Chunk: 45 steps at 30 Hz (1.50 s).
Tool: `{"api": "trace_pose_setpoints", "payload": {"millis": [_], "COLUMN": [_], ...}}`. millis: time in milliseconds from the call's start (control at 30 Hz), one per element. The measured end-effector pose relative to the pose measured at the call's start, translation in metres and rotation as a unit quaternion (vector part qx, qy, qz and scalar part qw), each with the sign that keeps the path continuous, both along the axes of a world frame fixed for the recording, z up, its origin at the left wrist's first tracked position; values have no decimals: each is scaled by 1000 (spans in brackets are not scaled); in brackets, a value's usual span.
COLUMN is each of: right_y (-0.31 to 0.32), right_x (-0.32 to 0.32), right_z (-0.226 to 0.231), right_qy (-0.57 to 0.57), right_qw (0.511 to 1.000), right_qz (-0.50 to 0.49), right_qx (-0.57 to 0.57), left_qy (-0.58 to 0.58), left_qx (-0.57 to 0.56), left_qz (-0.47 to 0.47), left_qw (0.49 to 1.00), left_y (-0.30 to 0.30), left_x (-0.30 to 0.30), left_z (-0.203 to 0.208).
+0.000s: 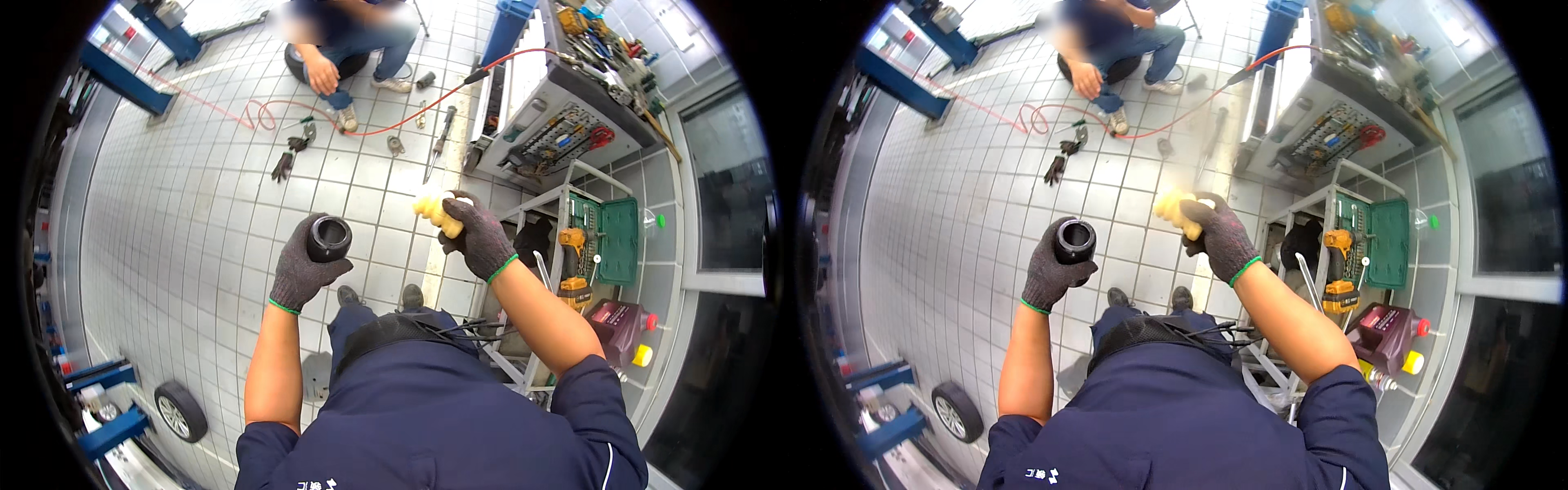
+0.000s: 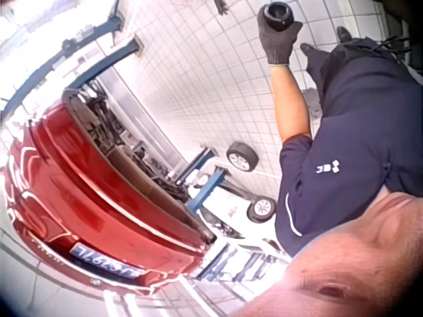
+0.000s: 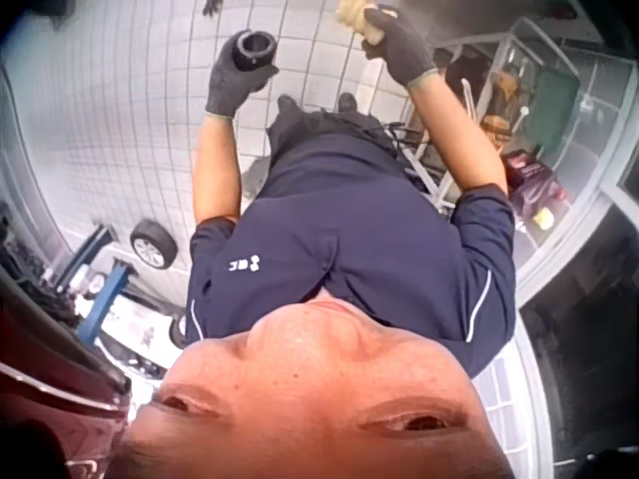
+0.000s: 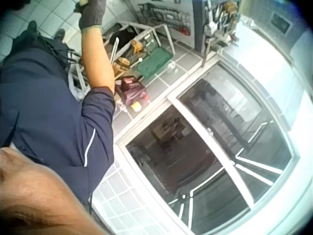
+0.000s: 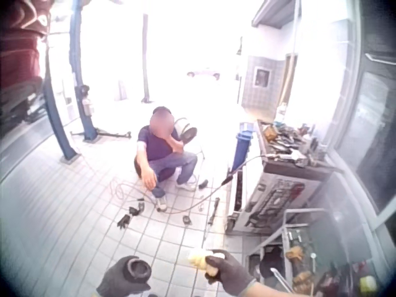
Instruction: The person applies a yellow substance from a bottle onto a cylindrical metal part and rubs it in with a sponge. They then hand the part to a coworker and proceed to assemble a shock absorber by inserting a metal rod into a black cylinder.
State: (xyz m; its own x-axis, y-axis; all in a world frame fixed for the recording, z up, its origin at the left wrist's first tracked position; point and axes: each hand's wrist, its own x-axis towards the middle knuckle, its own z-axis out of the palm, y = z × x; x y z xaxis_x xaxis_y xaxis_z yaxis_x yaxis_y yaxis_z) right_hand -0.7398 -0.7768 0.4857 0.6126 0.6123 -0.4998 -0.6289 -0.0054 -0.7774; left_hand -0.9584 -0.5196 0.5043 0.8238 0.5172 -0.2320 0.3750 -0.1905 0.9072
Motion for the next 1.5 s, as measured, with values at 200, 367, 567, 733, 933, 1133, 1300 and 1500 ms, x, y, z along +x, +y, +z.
{"api": "trace_pose_setpoints", "payload": {"millis": [200,367,567,733,933,1133,1300,1500], "right_y": [6,54,135,181,226,282,338,426], "right_x": [-3,-10,5,63,183,283,349,416], "right_z": [-4,-5,-15,-36,-57,-55,-49,-71], "right_qy": [-15,-28,-27,-15,-8,-47,-38,-41], "right_qw": [995,989,988,988,986,986,988,983], "right_qz": [-94,-131,-133,-125,-133,-90,-62,-63], "right_qx": [-43,-65,-70,-94,-95,-131,-135,-170], "left_qy": [-25,-19,-57,-103,-109,-115,-80,-30], "left_qx": [-2,15,2,-65,-116,-154,-152,-54], "left_qz": [-7,-6,-30,6,81,86,129,115], "left_qw": [1000,1000,998,993,984,978,977,991], "left_y": [64,126,208,268,317,369,409,445], "left_x": [11,35,95,176,286,377,449,524], "left_z": [-53,-49,-61,-93,-122,-153,-176,-197]}}
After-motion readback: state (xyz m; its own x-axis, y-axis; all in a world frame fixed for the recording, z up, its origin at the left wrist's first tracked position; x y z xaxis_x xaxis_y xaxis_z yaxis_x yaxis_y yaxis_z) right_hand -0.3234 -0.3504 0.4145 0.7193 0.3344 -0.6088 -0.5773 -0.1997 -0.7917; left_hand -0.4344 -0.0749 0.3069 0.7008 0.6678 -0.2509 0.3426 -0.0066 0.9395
